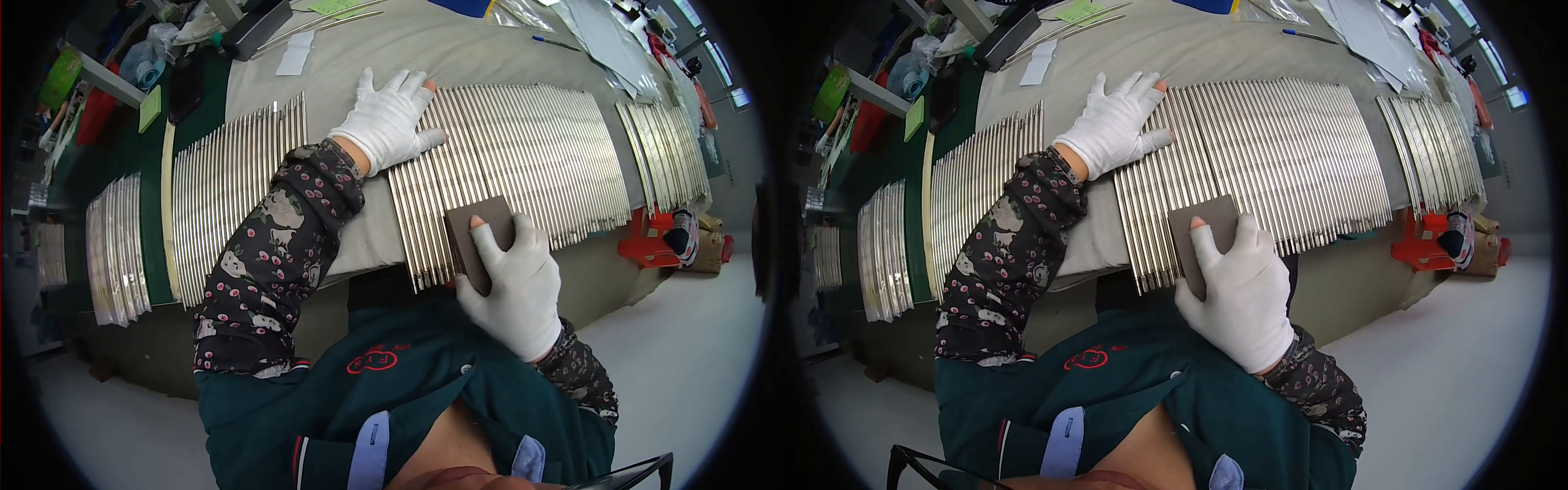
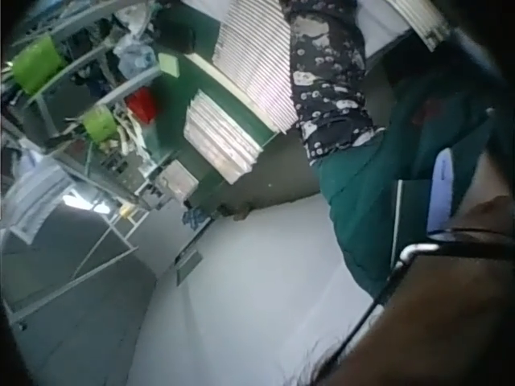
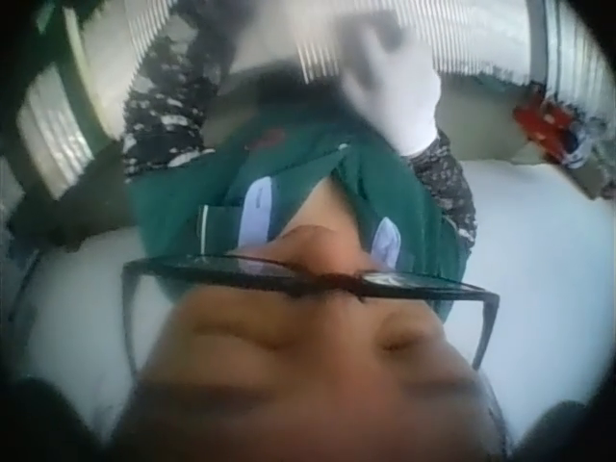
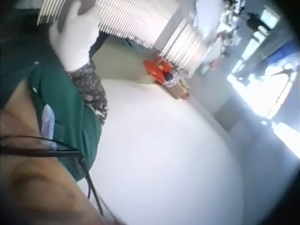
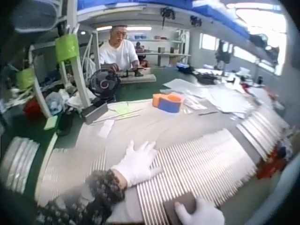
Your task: The recorder uses a hand-held sanding block to sand multiple thin metal rods aligned on a workbench.
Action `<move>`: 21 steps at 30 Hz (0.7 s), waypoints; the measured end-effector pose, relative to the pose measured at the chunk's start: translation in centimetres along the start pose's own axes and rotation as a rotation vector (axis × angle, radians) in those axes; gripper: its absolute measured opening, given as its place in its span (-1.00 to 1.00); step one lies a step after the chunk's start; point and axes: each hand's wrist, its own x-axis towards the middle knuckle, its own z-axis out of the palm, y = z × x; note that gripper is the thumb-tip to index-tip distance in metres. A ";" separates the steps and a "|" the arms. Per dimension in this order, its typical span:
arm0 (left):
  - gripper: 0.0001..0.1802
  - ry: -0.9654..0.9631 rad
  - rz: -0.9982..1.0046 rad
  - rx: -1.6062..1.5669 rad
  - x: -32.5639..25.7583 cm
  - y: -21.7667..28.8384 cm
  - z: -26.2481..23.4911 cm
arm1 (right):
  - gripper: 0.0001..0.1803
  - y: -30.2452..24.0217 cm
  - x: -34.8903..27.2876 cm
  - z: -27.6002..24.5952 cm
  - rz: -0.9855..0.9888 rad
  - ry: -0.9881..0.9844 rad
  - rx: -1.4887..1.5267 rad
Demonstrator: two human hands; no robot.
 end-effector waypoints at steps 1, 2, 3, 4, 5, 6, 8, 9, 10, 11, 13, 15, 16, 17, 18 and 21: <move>-0.12 0.000 0.010 -0.004 0.0 0.1 -0.1 | -0.33 -0.4 0.7 -0.1 0.028 0.001 -0.008; -0.11 -0.008 0.012 -0.007 0.0 0.1 -0.4 | -0.32 -0.3 2.0 0.7 0.048 0.026 -0.009; -0.11 -0.013 0.010 -0.009 0.2 0.0 -0.4 | -0.32 -0.2 3.3 1.5 0.063 0.052 -0.012; -0.11 -0.011 0.014 -0.011 0.3 0.0 -0.2 | -0.34 -0.2 3.5 1.6 0.064 0.055 -0.020; -0.11 -0.007 0.018 -0.016 0.4 0.0 0.0 | -0.34 -0.2 2.9 1.2 0.068 0.056 -0.024; -0.12 -0.006 0.012 -0.023 0.2 0.0 0.3 | -0.35 -0.2 1.5 0.6 0.035 0.024 -0.020; -0.14 -0.006 -0.014 -0.024 0.1 -0.1 0.0 | -0.38 -0.1 -0.5 0.0 -0.032 0.012 -0.037; -0.16 -0.007 -0.009 -0.030 0.2 0.3 0.0 | -0.38 0.0 -0.2 0.1 -0.027 0.009 -0.040; -0.16 -0.006 0.001 -0.031 0.3 0.3 0.0 | -0.37 0.0 1.0 0.3 0.011 0.004 -0.023; -0.16 -0.002 0.001 -0.030 0.4 0.2 0.0 | -0.36 0.0 2.2 0.5 0.050 0.000 -0.006; -0.17 0.006 -0.009 -0.025 0.5 0.0 0.0 | -0.36 0.1 3.0 1.2 0.048 0.046 -0.014; -0.12 -0.007 0.014 -0.023 0.5 0.1 0.1 | -0.35 0.2 1.0 0.6 -0.003 0.043 0.000; -0.12 -0.006 -0.005 -0.018 0.3 0.0 -0.1 | -0.34 0.2 -0.1 -0.5 0.007 -0.042 0.025; -0.13 -0.028 -0.018 -0.023 0.0 -0.1 -0.3 | -0.32 0.5 -1.1 -1.1 -0.027 -0.038 0.073; -0.13 -0.049 -0.009 -0.031 0.1 0.0 -0.5 | -0.31 0.8 -1.3 -1.4 -0.020 -0.026 0.075; -0.13 -0.029 -0.005 -0.030 0.1 0.0 0.0 | -0.30 0.5 -0.9 -1.3 -0.010 0.004 0.089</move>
